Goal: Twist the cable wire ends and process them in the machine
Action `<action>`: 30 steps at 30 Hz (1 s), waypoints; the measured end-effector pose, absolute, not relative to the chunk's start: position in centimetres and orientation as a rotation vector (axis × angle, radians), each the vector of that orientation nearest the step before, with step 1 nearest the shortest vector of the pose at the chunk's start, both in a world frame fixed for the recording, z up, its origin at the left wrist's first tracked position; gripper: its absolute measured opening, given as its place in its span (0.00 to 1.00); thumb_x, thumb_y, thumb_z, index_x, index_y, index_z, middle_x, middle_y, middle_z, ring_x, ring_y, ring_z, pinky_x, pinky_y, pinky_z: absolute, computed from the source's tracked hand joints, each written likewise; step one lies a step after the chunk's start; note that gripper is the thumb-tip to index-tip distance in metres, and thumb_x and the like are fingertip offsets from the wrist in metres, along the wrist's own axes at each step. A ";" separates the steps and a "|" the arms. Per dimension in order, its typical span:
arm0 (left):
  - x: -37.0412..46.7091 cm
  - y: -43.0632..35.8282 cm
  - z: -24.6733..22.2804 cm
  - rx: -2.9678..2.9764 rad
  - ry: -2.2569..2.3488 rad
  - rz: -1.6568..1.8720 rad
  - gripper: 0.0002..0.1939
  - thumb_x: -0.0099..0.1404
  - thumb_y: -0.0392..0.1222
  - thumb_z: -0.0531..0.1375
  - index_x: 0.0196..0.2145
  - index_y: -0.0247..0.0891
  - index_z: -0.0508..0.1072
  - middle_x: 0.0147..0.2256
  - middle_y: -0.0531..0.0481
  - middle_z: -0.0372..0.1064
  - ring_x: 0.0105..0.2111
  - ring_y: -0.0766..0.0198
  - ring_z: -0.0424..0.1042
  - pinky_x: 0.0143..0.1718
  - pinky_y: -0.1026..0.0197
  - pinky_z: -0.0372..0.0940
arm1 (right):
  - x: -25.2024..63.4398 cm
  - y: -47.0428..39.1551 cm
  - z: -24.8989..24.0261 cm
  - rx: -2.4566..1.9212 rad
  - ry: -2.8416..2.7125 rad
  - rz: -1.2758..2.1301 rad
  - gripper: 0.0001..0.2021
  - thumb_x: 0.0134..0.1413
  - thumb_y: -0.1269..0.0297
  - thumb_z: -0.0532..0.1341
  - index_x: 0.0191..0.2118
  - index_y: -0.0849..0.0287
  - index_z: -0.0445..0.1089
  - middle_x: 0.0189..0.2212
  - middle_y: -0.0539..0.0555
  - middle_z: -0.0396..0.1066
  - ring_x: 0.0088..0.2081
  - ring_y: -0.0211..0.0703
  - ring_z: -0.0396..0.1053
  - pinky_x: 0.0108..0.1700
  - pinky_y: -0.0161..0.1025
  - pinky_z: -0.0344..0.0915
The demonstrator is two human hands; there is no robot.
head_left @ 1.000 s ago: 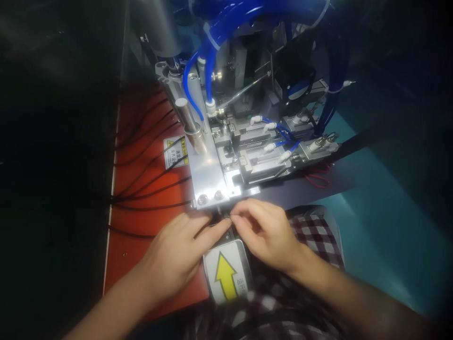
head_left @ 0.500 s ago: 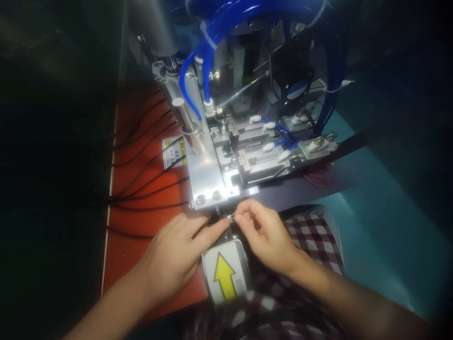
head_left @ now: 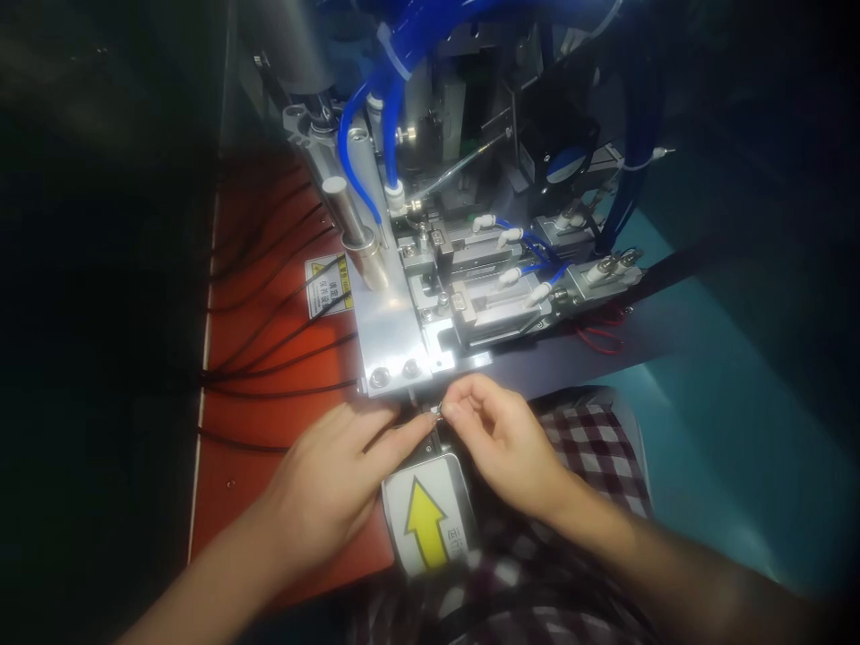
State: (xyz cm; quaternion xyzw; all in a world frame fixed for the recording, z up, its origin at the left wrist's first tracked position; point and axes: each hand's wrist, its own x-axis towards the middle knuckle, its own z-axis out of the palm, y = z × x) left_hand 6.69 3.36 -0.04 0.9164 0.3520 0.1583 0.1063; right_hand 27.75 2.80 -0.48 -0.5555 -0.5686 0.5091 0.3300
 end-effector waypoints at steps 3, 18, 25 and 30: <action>6.7 3.3 0.0 2.693 1.051 0.446 0.24 0.66 0.27 0.45 0.56 0.41 0.65 0.38 0.47 0.65 0.34 0.61 0.62 0.33 0.61 0.60 | 27.8 2.8 -0.6 -1.467 -1.469 1.346 0.06 0.60 0.65 0.55 0.32 0.57 0.64 0.23 0.47 0.63 0.25 0.37 0.62 0.29 0.36 0.61; 6.6 3.2 0.0 2.671 1.061 0.423 0.25 0.66 0.28 0.45 0.57 0.41 0.63 0.39 0.46 0.65 0.35 0.60 0.63 0.34 0.60 0.60 | 27.6 2.8 -0.5 -1.477 -1.426 1.407 0.07 0.61 0.64 0.54 0.32 0.57 0.64 0.22 0.46 0.62 0.24 0.36 0.60 0.29 0.35 0.61; 6.5 3.2 -0.2 2.699 1.060 0.433 0.24 0.66 0.28 0.45 0.57 0.42 0.64 0.38 0.46 0.65 0.35 0.60 0.62 0.33 0.61 0.60 | 27.8 3.3 0.1 -1.517 -1.195 1.634 0.08 0.58 0.62 0.56 0.31 0.59 0.65 0.23 0.48 0.64 0.24 0.36 0.61 0.26 0.34 0.60; 6.5 3.2 -0.3 2.680 1.074 0.437 0.24 0.67 0.28 0.44 0.57 0.43 0.64 0.39 0.46 0.66 0.36 0.60 0.63 0.34 0.60 0.61 | 27.9 3.0 -0.2 -1.520 -1.259 1.417 0.07 0.58 0.61 0.57 0.37 0.59 0.69 0.21 0.47 0.62 0.23 0.37 0.61 0.24 0.34 0.59</action>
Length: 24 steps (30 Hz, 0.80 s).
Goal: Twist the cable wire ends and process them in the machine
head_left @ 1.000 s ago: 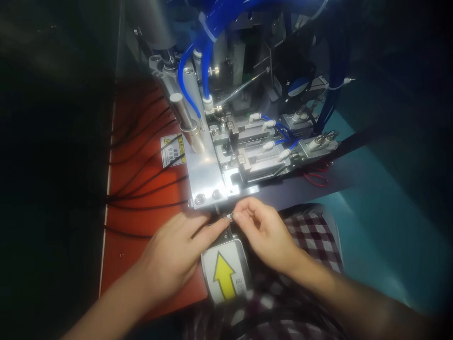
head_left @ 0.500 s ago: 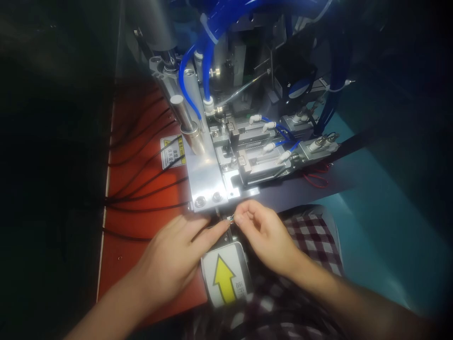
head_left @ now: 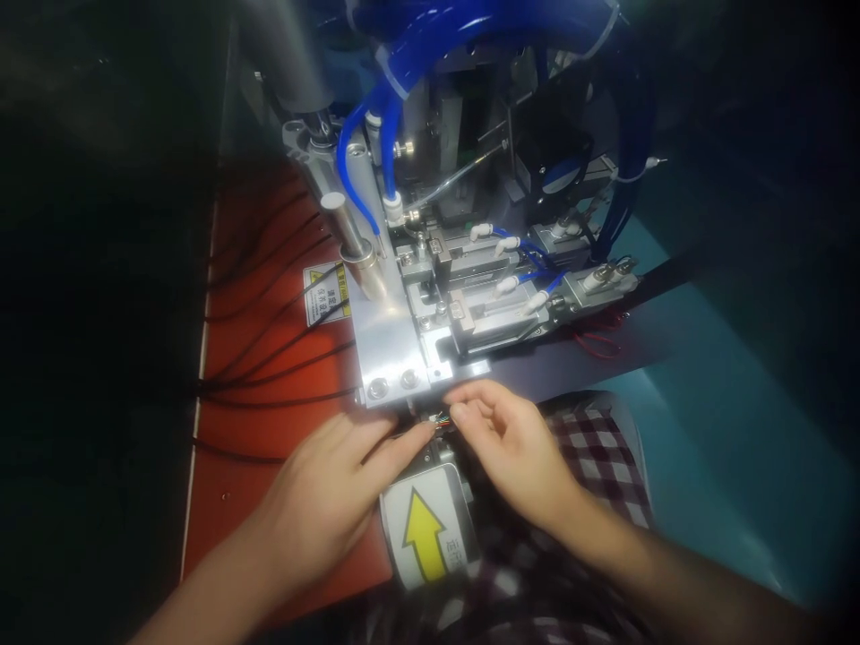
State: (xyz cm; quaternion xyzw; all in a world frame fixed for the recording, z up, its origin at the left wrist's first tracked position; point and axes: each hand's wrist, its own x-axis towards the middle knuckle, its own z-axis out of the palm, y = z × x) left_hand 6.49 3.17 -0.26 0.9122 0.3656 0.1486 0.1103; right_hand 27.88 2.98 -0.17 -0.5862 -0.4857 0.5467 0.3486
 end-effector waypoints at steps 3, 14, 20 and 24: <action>6.5 3.3 -0.2 2.680 1.043 0.468 0.24 0.66 0.28 0.45 0.57 0.42 0.63 0.39 0.46 0.66 0.36 0.60 0.64 0.34 0.60 0.62 | 27.6 2.8 -0.3 -1.506 -1.323 1.339 0.05 0.57 0.62 0.59 0.34 0.58 0.69 0.19 0.45 0.58 0.21 0.36 0.58 0.23 0.34 0.57; 6.4 3.2 -0.3 2.669 1.047 0.440 0.25 0.66 0.28 0.45 0.58 0.42 0.62 0.40 0.46 0.66 0.36 0.59 0.64 0.34 0.60 0.61 | 27.1 3.5 0.5 -1.546 -1.146 1.576 0.06 0.55 0.65 0.58 0.28 0.59 0.65 0.21 0.47 0.64 0.23 0.36 0.62 0.25 0.34 0.61; 6.4 3.2 -0.4 2.719 1.029 0.421 0.25 0.66 0.29 0.45 0.59 0.42 0.62 0.38 0.45 0.67 0.34 0.59 0.64 0.32 0.61 0.61 | 27.7 4.2 0.3 -1.378 -0.934 1.922 0.16 0.56 0.60 0.58 0.20 0.59 0.59 0.14 0.41 0.48 0.17 0.30 0.43 0.18 0.30 0.43; 6.6 3.3 -0.1 2.702 1.087 0.410 0.26 0.66 0.27 0.44 0.57 0.44 0.64 0.37 0.47 0.68 0.34 0.61 0.65 0.32 0.61 0.62 | 28.0 3.7 -0.5 -1.381 -0.815 1.823 0.16 0.52 0.52 0.61 0.24 0.59 0.60 0.16 0.41 0.51 0.17 0.30 0.46 0.19 0.31 0.44</action>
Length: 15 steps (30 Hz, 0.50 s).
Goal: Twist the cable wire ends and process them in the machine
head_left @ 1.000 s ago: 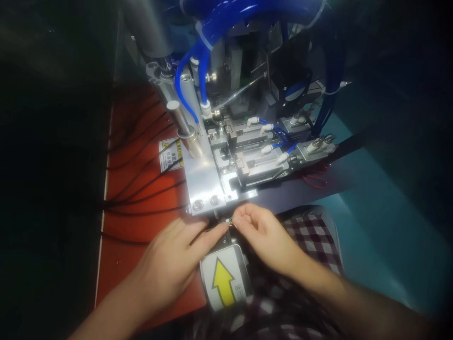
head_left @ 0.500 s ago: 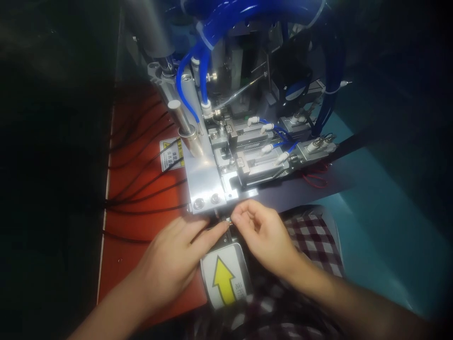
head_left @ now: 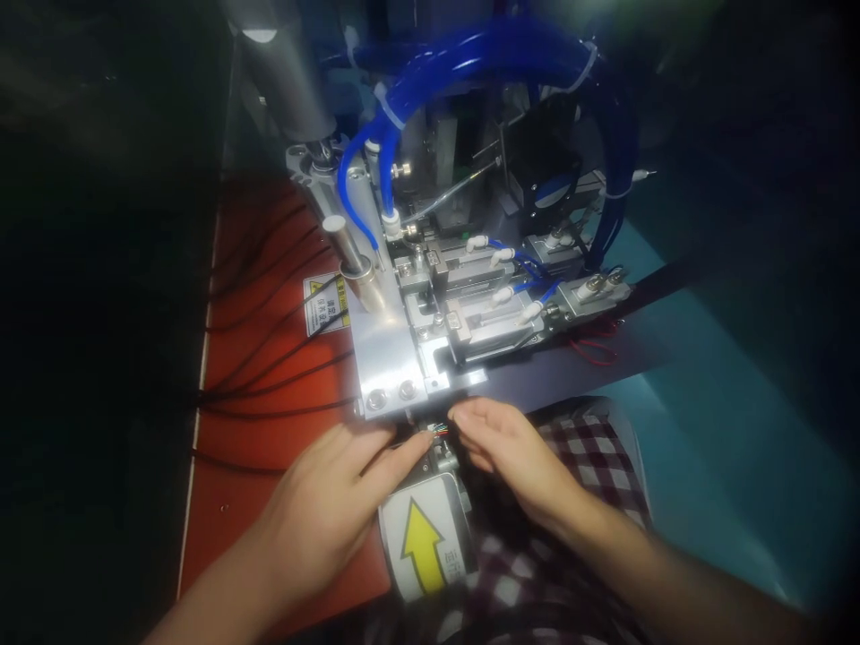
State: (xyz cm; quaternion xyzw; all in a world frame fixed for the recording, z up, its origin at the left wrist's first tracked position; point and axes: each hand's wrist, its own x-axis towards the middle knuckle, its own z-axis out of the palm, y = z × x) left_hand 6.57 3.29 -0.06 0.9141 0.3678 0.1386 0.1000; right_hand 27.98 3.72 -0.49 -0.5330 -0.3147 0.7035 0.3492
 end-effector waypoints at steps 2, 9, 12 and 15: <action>6.7 3.3 0.1 2.703 1.081 0.432 0.26 0.66 0.27 0.44 0.57 0.43 0.65 0.37 0.47 0.68 0.34 0.62 0.65 0.33 0.62 0.62 | 27.8 3.5 -0.4 -1.397 -0.861 1.752 0.16 0.54 0.51 0.59 0.28 0.59 0.63 0.18 0.43 0.56 0.18 0.31 0.52 0.21 0.32 0.51; 6.7 3.2 0.2 2.684 1.099 0.413 0.25 0.67 0.28 0.45 0.57 0.44 0.64 0.38 0.47 0.67 0.34 0.60 0.65 0.33 0.61 0.62 | 27.2 3.8 0.2 -1.404 -0.940 1.771 0.13 0.53 0.55 0.61 0.27 0.60 0.64 0.16 0.43 0.58 0.19 0.33 0.57 0.24 0.33 0.56; 6.6 3.3 -0.1 2.707 1.044 0.501 0.22 0.67 0.28 0.46 0.55 0.41 0.64 0.40 0.46 0.67 0.37 0.59 0.65 0.35 0.60 0.63 | 27.2 3.8 0.1 -1.395 -0.932 1.789 0.12 0.54 0.58 0.60 0.27 0.60 0.63 0.16 0.42 0.59 0.19 0.32 0.56 0.25 0.33 0.57; 6.4 3.4 -0.2 2.671 0.994 0.606 0.19 0.67 0.27 0.47 0.53 0.36 0.65 0.44 0.44 0.67 0.43 0.59 0.65 0.42 0.60 0.63 | 27.1 3.5 0.1 -1.426 -1.059 1.739 0.12 0.60 0.60 0.55 0.26 0.58 0.61 0.16 0.43 0.60 0.20 0.34 0.59 0.26 0.34 0.58</action>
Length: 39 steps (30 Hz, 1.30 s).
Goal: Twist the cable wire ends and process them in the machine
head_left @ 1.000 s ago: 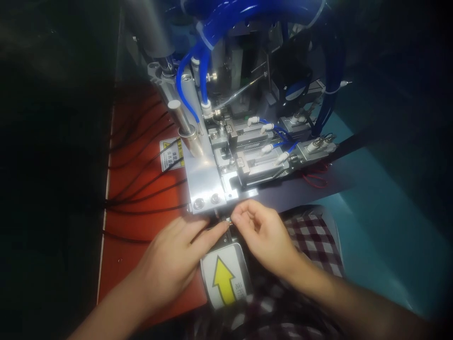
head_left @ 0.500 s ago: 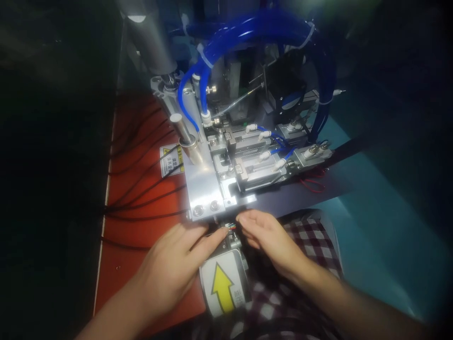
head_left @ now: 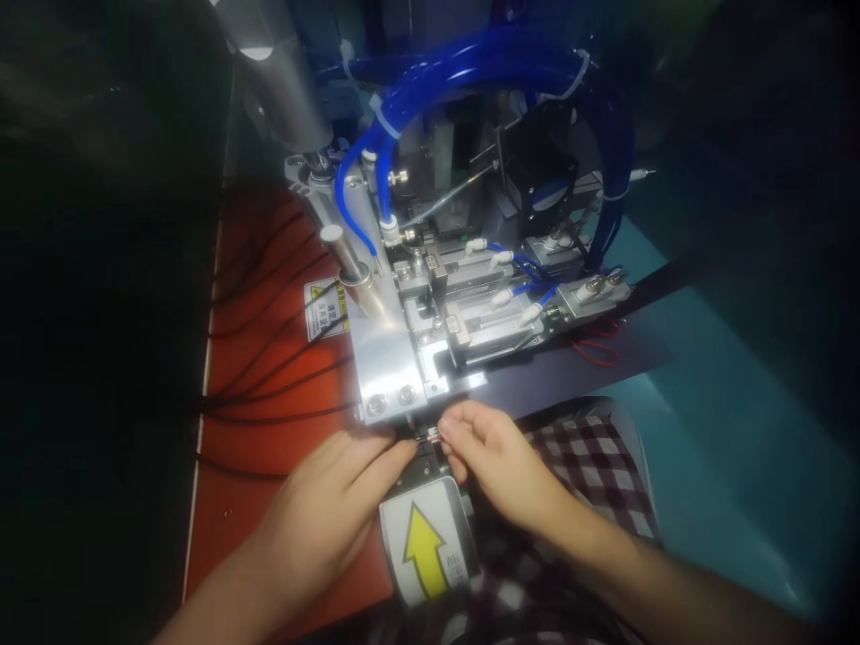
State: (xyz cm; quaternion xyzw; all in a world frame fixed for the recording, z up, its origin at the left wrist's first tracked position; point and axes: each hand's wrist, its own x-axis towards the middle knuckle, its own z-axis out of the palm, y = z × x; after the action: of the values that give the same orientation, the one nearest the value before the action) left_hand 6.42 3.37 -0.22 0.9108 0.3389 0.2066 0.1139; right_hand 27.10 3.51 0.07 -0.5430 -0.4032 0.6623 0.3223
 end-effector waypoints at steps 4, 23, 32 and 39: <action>6.3 3.1 0.1 2.646 1.006 0.558 0.18 0.68 0.27 0.48 0.52 0.35 0.65 0.45 0.44 0.67 0.42 0.61 0.65 0.42 0.61 0.62 | 26.9 3.1 0.1 -1.542 -1.355 1.448 0.09 0.61 0.66 0.53 0.28 0.58 0.60 0.19 0.47 0.64 0.25 0.38 0.63 0.31 0.37 0.60; 5.9 2.2 0.4 2.527 1.143 0.731 0.15 0.65 0.23 0.51 0.47 0.34 0.68 0.40 0.45 0.62 0.40 0.63 0.64 0.41 0.63 0.61 | 27.4 3.8 0.1 -1.386 -1.067 1.773 0.10 0.59 0.61 0.56 0.29 0.59 0.62 0.21 0.46 0.64 0.24 0.36 0.65 0.32 0.36 0.62; 5.9 1.5 0.8 2.561 1.277 0.666 0.16 0.65 0.25 0.53 0.47 0.37 0.70 0.38 0.47 0.60 0.38 0.62 0.62 0.37 0.60 0.60 | 26.8 2.8 -0.9 -1.457 -1.257 1.475 0.11 0.61 0.63 0.52 0.27 0.57 0.58 0.20 0.45 0.60 0.24 0.37 0.60 0.30 0.37 0.58; 5.4 1.4 1.0 2.531 1.262 0.752 0.13 0.64 0.23 0.54 0.43 0.34 0.70 0.39 0.45 0.64 0.39 0.62 0.64 0.39 0.60 0.63 | 27.2 3.0 0.0 -1.393 -1.166 1.677 0.09 0.59 0.60 0.54 0.29 0.57 0.59 0.21 0.44 0.60 0.23 0.36 0.61 0.29 0.36 0.59</action>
State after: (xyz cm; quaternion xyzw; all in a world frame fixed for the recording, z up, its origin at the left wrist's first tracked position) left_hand 5.39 1.39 1.01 0.8599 0.4287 0.2554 0.1075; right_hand 27.19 2.96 0.02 -0.5323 -0.4453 0.6408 0.3283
